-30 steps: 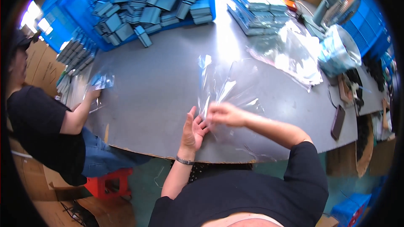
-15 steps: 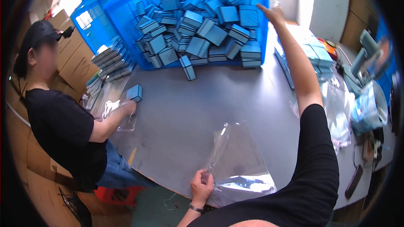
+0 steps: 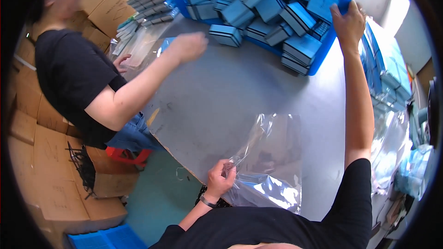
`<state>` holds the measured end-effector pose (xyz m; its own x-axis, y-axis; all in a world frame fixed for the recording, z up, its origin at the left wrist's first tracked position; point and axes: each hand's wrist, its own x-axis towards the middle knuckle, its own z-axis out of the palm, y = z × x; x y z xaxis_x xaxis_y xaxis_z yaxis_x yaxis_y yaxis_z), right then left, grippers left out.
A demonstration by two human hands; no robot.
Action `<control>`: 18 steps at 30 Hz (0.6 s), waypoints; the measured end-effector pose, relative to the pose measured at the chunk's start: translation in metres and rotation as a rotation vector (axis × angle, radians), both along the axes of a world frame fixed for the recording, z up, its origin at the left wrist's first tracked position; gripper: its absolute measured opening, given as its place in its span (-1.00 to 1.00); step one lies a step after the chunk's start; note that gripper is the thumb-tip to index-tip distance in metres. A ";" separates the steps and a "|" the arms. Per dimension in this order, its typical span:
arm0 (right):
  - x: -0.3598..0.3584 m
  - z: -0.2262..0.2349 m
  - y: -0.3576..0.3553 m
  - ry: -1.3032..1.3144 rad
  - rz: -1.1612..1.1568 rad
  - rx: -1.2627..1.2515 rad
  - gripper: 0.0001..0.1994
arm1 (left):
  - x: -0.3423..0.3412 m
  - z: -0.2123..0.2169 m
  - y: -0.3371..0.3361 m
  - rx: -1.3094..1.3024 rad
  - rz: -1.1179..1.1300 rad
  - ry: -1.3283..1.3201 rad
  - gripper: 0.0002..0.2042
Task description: Packaging sets of small blue jewelry boxes into large plastic bags.
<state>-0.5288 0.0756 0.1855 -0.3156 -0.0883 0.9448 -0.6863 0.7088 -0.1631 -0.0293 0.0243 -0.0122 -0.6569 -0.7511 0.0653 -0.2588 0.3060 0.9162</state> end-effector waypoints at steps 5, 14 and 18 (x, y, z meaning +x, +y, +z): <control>0.026 0.000 -0.006 0.330 0.147 -0.199 -0.71 | 0.015 -0.001 0.006 -0.104 0.018 -0.033 -0.83; -0.133 -0.028 0.032 0.048 -0.067 -0.090 -0.64 | 0.001 0.002 -0.003 0.042 -0.021 0.031 -0.83; 0.011 0.001 -0.004 0.045 0.257 -0.291 -0.79 | 0.026 0.005 0.001 0.018 0.048 0.010 -0.85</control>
<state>-0.5175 0.0715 0.1861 -0.2760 0.1141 0.9544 -0.8466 0.4413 -0.2976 -0.0035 0.0256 -0.0070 -0.6197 -0.7827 0.0585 -0.2632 0.2774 0.9240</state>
